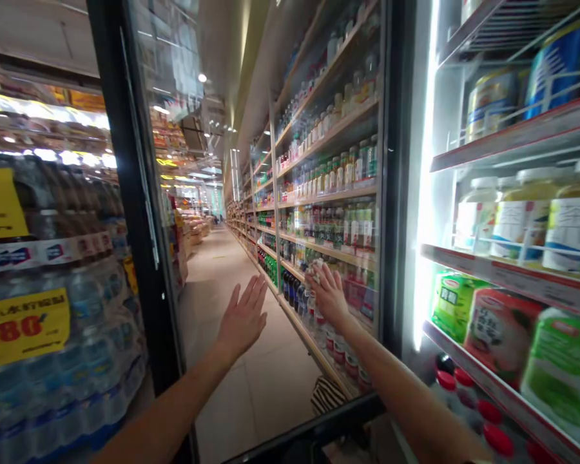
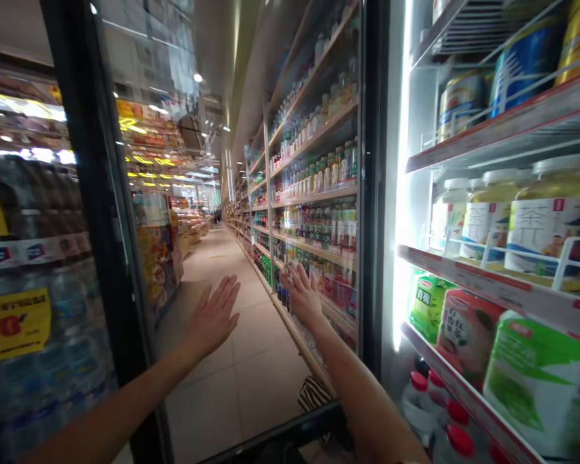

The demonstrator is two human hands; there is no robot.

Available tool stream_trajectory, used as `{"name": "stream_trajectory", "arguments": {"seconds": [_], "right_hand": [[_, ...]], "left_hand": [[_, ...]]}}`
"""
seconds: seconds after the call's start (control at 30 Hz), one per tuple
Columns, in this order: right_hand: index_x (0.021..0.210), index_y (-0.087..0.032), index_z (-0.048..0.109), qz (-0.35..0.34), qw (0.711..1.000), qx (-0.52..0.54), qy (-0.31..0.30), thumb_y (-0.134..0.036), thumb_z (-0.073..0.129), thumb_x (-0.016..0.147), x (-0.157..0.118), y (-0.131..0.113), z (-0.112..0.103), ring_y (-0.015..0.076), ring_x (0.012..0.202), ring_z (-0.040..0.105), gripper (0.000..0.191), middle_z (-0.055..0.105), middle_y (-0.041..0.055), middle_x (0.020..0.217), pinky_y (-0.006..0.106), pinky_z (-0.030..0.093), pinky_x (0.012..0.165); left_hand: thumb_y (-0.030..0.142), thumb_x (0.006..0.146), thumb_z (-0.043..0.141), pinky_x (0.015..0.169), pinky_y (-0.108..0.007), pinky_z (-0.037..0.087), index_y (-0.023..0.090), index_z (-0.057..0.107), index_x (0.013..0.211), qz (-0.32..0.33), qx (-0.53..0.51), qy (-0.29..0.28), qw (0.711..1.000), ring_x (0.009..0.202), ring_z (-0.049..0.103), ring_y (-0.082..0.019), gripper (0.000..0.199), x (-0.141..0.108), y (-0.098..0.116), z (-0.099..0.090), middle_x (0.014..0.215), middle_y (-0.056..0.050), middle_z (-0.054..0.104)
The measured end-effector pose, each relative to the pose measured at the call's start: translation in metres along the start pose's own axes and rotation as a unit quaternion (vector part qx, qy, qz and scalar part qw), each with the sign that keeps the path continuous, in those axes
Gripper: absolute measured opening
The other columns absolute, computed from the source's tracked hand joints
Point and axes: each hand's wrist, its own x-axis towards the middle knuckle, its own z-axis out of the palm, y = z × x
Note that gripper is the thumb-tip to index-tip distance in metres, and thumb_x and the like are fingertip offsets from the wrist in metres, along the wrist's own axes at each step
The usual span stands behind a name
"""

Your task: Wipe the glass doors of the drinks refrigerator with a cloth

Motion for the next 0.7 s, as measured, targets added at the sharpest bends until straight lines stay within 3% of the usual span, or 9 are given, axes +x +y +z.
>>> {"name": "stream_trajectory", "arguments": {"seconds": [0.03,0.1,0.2,0.27,0.33,0.47,0.53,0.6,0.7], "right_hand": [[0.127,-0.029,0.049,0.007,1.0,-0.002,0.002,-0.007,0.044,0.073,-0.001,0.006,-0.001,0.0234,0.136,0.021,0.059,0.041,0.0052,0.14,0.048,0.018,0.108],[0.128,-0.026,0.049,0.094,0.995,-0.009,0.028,-0.008,0.042,0.075,-0.002,0.029,-0.005,0.025,0.134,0.024,0.057,0.043,0.0082,0.138,0.049,0.021,0.106],[0.133,-0.018,0.043,0.278,0.958,-0.008,0.066,-0.012,0.037,0.078,0.007,0.066,-0.012,0.0287,0.131,0.029,0.056,0.044,0.0135,0.135,0.049,0.03,0.1],[0.135,-0.015,0.04,0.341,0.936,0.002,0.083,-0.013,0.035,0.08,0.017,0.074,-0.015,0.0299,0.13,0.031,0.056,0.045,0.015,0.135,0.05,0.032,0.099],[0.134,-0.014,0.041,0.322,0.942,0.009,0.096,-0.013,0.034,0.08,0.025,0.065,-0.015,0.0298,0.131,0.029,0.055,0.043,0.0152,0.136,0.05,0.031,0.1],[0.128,-0.019,0.05,0.144,0.986,0.001,0.09,-0.008,0.036,0.079,0.029,0.025,-0.007,0.0269,0.135,0.021,0.052,0.041,0.0106,0.139,0.048,0.026,0.105],[0.125,-0.024,0.052,0.08,0.994,-0.003,0.077,-0.007,0.036,0.079,0.027,0.021,-0.005,0.0251,0.135,0.023,0.052,0.043,0.0076,0.138,0.047,0.025,0.106],[0.125,-0.025,0.052,0.096,0.992,-0.006,0.077,-0.008,0.036,0.079,0.025,0.036,-0.006,0.0249,0.134,0.026,0.051,0.044,0.0074,0.137,0.048,0.026,0.106],[0.13,-0.019,0.046,0.252,0.96,0.004,0.122,-0.013,0.037,0.08,0.03,0.082,-0.012,0.0277,0.131,0.031,0.052,0.043,0.0126,0.137,0.049,0.032,0.101]], "left_hand": [[0.032,0.083,0.043,0.112,-0.043,0.014,0.012,0.039,0.134,0.001,0.001,0.002,1.0,0.136,0.025,-0.021,0.055,0.0,-0.001,0.0,0.145,-0.009,0.029],[0.033,0.083,0.043,0.112,-0.043,0.013,0.012,0.038,0.135,0.006,0.002,0.002,1.0,0.135,0.026,-0.021,0.056,0.0,-0.002,0.0,0.145,-0.009,0.029],[0.033,0.084,0.042,0.112,-0.042,0.014,0.013,0.038,0.135,0.004,0.002,0.001,1.0,0.135,0.028,-0.021,0.055,-0.002,-0.002,0.0,0.145,-0.008,0.031],[0.033,0.084,0.042,0.112,-0.042,0.014,0.013,0.039,0.134,-0.001,0.001,0.0,1.0,0.134,0.028,-0.021,0.054,-0.002,-0.001,-0.002,0.145,-0.007,0.031],[0.034,0.084,0.042,0.112,-0.042,0.014,0.013,0.039,0.134,-0.004,0.0,0.002,1.0,0.134,0.028,-0.021,0.054,0.001,-0.001,-0.006,0.144,-0.007,0.031],[0.033,0.084,0.042,0.112,-0.042,0.013,0.012,0.04,0.134,-0.017,-0.001,0.023,1.0,0.134,0.028,-0.021,0.054,0.014,-0.01,-0.014,0.144,-0.008,0.031],[0.033,0.084,0.041,0.112,-0.043,0.012,0.011,0.04,0.133,-0.026,0.002,0.035,0.999,0.134,0.029,-0.021,0.054,0.021,-0.018,-0.017,0.144,-0.009,0.03],[0.032,0.084,0.04,0.112,-0.043,0.011,0.012,0.04,0.133,-0.023,0.004,0.043,0.999,0.133,0.03,-0.021,0.053,0.025,-0.025,-0.018,0.144,-0.008,0.032],[0.032,0.085,0.039,0.113,-0.042,0.01,0.014,0.041,0.133,-0.018,0.006,0.062,0.998,0.133,0.031,-0.02,0.051,0.024,-0.032,-0.015,0.143,-0.008,0.035]]}}
